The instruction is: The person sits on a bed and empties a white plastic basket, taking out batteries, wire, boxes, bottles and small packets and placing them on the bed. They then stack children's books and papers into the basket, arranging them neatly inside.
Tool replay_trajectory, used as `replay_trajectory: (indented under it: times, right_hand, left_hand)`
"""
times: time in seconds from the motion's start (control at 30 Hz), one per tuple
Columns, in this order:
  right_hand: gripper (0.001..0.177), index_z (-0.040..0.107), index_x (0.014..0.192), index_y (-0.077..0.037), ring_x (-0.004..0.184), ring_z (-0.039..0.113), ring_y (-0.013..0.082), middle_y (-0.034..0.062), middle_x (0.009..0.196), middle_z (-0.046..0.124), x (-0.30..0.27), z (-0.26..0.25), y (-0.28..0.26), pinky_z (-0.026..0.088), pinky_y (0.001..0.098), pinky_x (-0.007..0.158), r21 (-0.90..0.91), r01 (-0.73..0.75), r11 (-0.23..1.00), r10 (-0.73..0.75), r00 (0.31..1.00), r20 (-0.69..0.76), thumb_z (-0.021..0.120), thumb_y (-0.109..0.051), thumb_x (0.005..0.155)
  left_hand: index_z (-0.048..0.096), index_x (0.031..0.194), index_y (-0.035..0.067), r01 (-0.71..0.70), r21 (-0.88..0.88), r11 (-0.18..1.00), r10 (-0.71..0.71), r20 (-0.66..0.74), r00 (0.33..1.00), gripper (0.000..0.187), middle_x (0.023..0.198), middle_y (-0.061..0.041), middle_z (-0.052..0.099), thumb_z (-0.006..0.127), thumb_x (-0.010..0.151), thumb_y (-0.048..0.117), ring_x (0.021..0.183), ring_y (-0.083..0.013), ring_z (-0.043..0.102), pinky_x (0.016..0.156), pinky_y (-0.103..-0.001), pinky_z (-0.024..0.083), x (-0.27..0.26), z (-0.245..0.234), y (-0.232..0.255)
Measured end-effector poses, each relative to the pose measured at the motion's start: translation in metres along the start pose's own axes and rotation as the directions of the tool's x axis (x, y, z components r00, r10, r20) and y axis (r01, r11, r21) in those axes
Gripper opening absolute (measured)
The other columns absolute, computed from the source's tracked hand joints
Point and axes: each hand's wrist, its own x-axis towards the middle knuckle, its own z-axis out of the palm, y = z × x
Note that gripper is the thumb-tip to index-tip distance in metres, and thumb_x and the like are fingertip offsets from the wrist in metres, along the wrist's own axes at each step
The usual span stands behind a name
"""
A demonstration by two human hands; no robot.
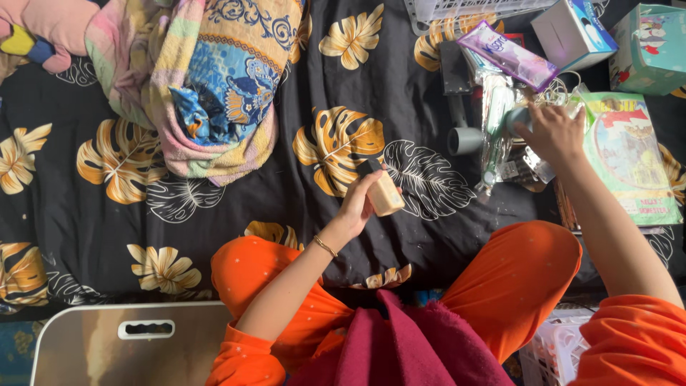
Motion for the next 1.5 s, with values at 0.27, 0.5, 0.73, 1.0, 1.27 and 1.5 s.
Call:
replay_trajectory:
  times: [0.27, 0.5, 0.73, 1.0, 1.27, 1.5]
  right_hand:
    - [0.074, 0.057, 0.128, -0.006, 0.161, 0.020, 0.0489, 0.0303, 0.157, 0.048, -0.025, -0.098, -0.077, 0.012, 0.0789, 0.114, -0.211, -0.070, 0.975, 0.005, 0.955, -0.296, 0.071, -0.067, 0.089]
    - [0.062, 0.062, 0.119, -0.013, 0.111, 0.063, 0.0335, 0.0119, 0.117, 0.065, -0.052, -0.194, -0.258, 0.056, 0.0450, 0.086, 0.231, 0.298, 0.926, -0.293, 0.954, -0.055, 0.092, -0.021, 0.065]
    - [0.080, 0.049, 0.149, -0.013, 0.114, 0.065, 0.0253, 0.0102, 0.131, 0.062, -0.014, -0.132, -0.305, 0.052, 0.0393, 0.100, 0.797, 0.151, 0.584, -0.671, 0.642, 0.370, 0.081, -0.038, 0.079]
    - [0.050, 0.045, 0.133, 0.006, 0.129, 0.054, 0.0510, 0.0338, 0.128, 0.055, 0.073, 0.008, -0.135, 0.045, 0.0551, 0.112, 0.319, -0.114, 0.941, 0.167, 0.975, -0.145, 0.067, -0.021, 0.097]
    - [0.075, 0.036, 0.141, 0.003, 0.116, 0.048, 0.0645, 0.0511, 0.125, 0.046, 0.094, 0.041, -0.132, 0.042, 0.0607, 0.100, 0.202, -0.290, 0.935, 0.305, 0.951, -0.046, 0.072, -0.046, 0.096]
    - [0.075, 0.043, 0.135, 0.000, 0.105, 0.066, 0.0550, 0.0362, 0.113, 0.066, 0.109, 0.026, -0.105, 0.055, 0.0552, 0.094, 0.338, -0.207, 0.918, 0.204, 0.978, 0.043, 0.083, -0.034, 0.081]
  left_hand:
    - [0.056, 0.121, 0.003, -0.020, 0.021, 1.000, 0.021, -0.038, 0.999, 0.051, 0.117, -0.012, 0.069, 0.066, 0.093, 0.045, 0.103, -0.0244, 0.071, 0.082, -0.037, 0.062, 0.001, 0.000, -0.005]
    - [0.055, 0.131, 0.005, -0.036, -0.002, 0.999, 0.036, 0.157, 0.987, 0.064, 0.125, -0.012, 0.060, 0.070, 0.090, 0.052, 0.117, -0.0223, 0.062, 0.087, -0.045, 0.060, 0.005, 0.006, -0.011]
    - [0.057, 0.130, 0.013, -0.080, 0.062, 0.995, 0.094, -0.270, 0.958, 0.064, 0.123, -0.007, 0.065, 0.079, 0.082, 0.049, 0.112, -0.0192, 0.067, 0.086, -0.036, 0.060, -0.001, -0.003, -0.019]
    - [0.061, 0.122, 0.007, -0.061, 0.001, 0.998, 0.059, -0.264, 0.963, 0.054, 0.105, -0.011, 0.073, 0.075, 0.087, 0.047, 0.093, -0.0216, 0.075, 0.064, -0.035, 0.064, 0.002, 0.003, -0.008]
    - [0.061, 0.121, 0.007, 0.007, 0.002, 1.000, -0.006, -0.291, 0.957, 0.053, 0.104, -0.009, 0.073, 0.075, 0.086, 0.045, 0.093, -0.0190, 0.075, 0.063, -0.036, 0.064, 0.005, 0.000, -0.015]
    - [0.059, 0.122, 0.008, 0.022, 0.026, 0.999, -0.013, -0.303, 0.953, 0.054, 0.105, -0.007, 0.072, 0.075, 0.085, 0.044, 0.092, -0.0181, 0.074, 0.065, -0.037, 0.063, 0.009, 0.000, -0.009]
